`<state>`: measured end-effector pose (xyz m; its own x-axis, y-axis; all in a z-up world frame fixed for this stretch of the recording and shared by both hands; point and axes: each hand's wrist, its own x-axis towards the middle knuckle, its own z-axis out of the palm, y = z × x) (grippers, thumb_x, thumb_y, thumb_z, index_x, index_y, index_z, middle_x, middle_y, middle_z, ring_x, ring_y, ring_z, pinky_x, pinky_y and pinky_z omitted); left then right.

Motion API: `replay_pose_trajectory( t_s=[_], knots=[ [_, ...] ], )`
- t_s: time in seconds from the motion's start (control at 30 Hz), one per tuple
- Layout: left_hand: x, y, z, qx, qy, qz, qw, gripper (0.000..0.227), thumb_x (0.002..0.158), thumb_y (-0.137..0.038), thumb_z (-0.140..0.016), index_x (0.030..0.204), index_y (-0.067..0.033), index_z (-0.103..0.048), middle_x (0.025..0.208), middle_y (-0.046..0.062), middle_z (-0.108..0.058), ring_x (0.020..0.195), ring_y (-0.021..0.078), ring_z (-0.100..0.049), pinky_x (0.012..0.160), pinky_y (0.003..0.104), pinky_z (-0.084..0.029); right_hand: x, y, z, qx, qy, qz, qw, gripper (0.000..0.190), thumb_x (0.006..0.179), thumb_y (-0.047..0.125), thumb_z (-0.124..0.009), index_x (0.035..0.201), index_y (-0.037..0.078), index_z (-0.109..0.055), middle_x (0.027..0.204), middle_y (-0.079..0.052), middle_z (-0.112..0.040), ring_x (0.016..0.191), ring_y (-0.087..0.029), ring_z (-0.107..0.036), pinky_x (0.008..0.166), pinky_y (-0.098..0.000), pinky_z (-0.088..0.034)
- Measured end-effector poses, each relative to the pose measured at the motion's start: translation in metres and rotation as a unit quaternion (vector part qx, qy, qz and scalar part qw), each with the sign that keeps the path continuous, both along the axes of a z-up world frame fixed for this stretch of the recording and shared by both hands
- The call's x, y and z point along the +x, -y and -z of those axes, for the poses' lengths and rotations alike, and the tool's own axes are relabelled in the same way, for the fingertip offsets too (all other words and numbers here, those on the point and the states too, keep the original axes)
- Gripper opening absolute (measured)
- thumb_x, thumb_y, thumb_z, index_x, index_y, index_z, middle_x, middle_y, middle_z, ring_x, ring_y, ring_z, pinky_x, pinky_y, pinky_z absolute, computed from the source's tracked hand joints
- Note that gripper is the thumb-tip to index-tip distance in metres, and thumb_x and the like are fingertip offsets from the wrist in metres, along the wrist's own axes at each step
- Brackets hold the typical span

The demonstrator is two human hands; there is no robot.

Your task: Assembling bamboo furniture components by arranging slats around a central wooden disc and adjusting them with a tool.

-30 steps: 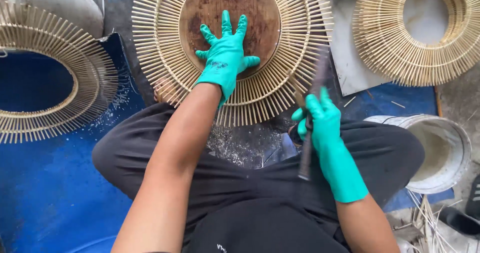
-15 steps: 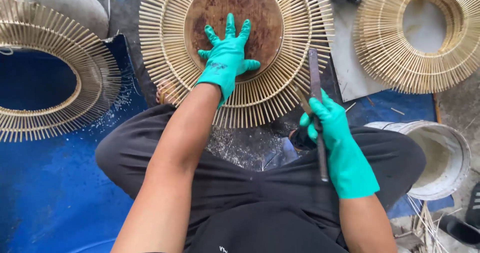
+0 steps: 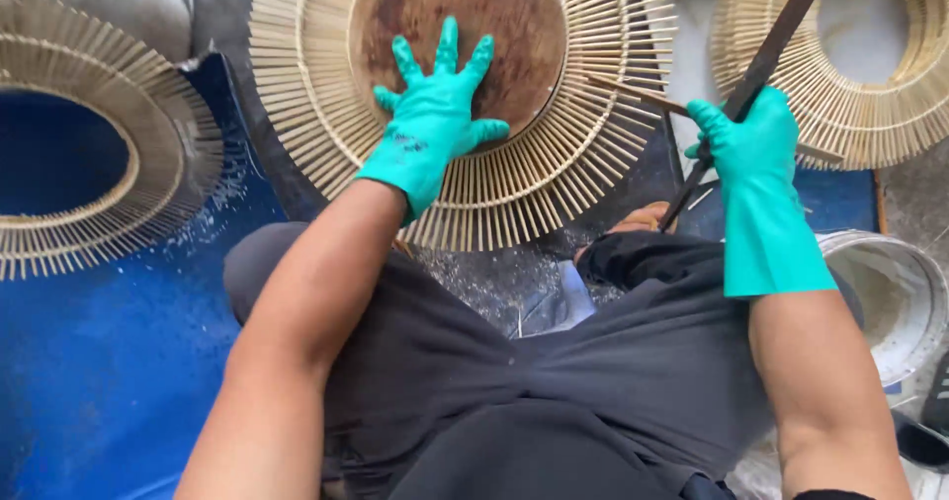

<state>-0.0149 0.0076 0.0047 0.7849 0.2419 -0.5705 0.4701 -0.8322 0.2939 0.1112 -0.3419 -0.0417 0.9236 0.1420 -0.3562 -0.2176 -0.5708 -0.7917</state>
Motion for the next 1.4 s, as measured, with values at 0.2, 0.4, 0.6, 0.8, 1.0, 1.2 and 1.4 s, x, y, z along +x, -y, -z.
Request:
replay_pose_trajectory(
  t_s=[0.2,0.4,0.6,0.8,1.0,1.2,1.4],
  knots=[
    [0.009,-0.005,0.008,0.014,-0.003,0.033,0.999,0.113,0.076,-0.061,-0.085,0.163,-0.0452,-0.016,0.173,0.001,0.007,0.148,0.0618,0.013,0.102,0.093,-0.015,0.006,-0.008,0.041,0.016,0.05,-0.028,0.998,0.042,0.102,0.017,-0.088,0.111,-0.003,-0.052,0.089,-0.011,-0.069,0.066,-0.019,-0.071,0.053,-0.0333,-0.059],
    [0.009,-0.002,-0.001,0.02,-0.013,0.032,0.999,0.114,0.078,-0.063,-0.083,0.164,-0.0437,-0.012,0.173,0.003,0.008,0.147,0.064,0.013,0.099,0.094,-0.018,-0.014,-0.013,0.0,0.073,0.012,-0.008,0.997,0.041,0.106,0.016,-0.081,0.126,-0.001,-0.05,0.09,-0.009,-0.067,0.063,-0.017,-0.068,0.05,-0.0317,-0.057],
    [0.006,-0.007,-0.006,-0.001,0.0,0.031,1.0,0.116,0.076,-0.061,-0.085,0.163,-0.0438,-0.011,0.173,0.003,0.006,0.149,0.0618,0.011,0.102,0.092,-0.016,-0.111,-0.023,-0.098,0.16,-0.102,0.068,0.979,0.063,0.102,0.026,-0.066,0.161,0.017,-0.044,0.078,-0.009,-0.068,0.044,-0.012,-0.053,0.037,-0.0254,-0.04],
    [0.009,-0.012,-0.011,-0.021,-0.024,0.035,0.999,0.114,0.074,-0.058,-0.085,0.161,-0.0469,-0.012,0.173,0.001,0.006,0.15,0.0582,0.015,0.104,0.091,-0.011,-0.153,-0.037,-0.057,0.209,-0.154,0.154,0.953,0.056,0.102,0.028,-0.064,0.153,0.009,-0.053,0.078,-0.012,-0.072,0.04,-0.013,-0.05,0.036,-0.0255,-0.038],
    [0.003,-0.015,-0.007,-0.013,-0.013,0.044,0.999,0.113,0.074,-0.058,-0.085,0.162,-0.0472,-0.015,0.174,-0.001,0.004,0.151,0.0563,0.013,0.106,0.09,-0.012,-0.165,-0.046,-0.042,0.235,-0.169,0.15,0.945,0.053,0.098,0.027,-0.066,0.147,0.012,-0.057,0.075,-0.014,-0.071,0.038,-0.014,-0.051,0.036,-0.0268,-0.04],
    [0.006,-0.014,-0.001,-0.003,-0.014,0.048,0.999,0.115,0.074,-0.062,-0.084,0.162,-0.0465,-0.013,0.173,0.0,0.005,0.15,0.0587,0.012,0.104,0.091,-0.014,-0.177,-0.032,-0.03,0.243,-0.175,0.137,0.944,0.042,0.102,0.027,-0.066,0.133,0.0,-0.06,0.077,-0.015,-0.071,0.04,-0.015,-0.052,0.037,-0.0283,-0.039],
    [0.009,-0.016,-0.002,0.007,0.008,0.05,0.999,0.114,0.075,-0.061,-0.084,0.163,-0.0461,-0.011,0.174,0.001,0.006,0.15,0.0601,0.012,0.103,0.092,-0.014,-0.187,-0.042,-0.039,0.247,-0.182,0.111,0.945,0.039,0.101,0.028,-0.064,0.131,0.003,-0.058,0.073,-0.015,-0.07,0.039,-0.016,-0.053,0.036,-0.0274,-0.041]
  ],
)
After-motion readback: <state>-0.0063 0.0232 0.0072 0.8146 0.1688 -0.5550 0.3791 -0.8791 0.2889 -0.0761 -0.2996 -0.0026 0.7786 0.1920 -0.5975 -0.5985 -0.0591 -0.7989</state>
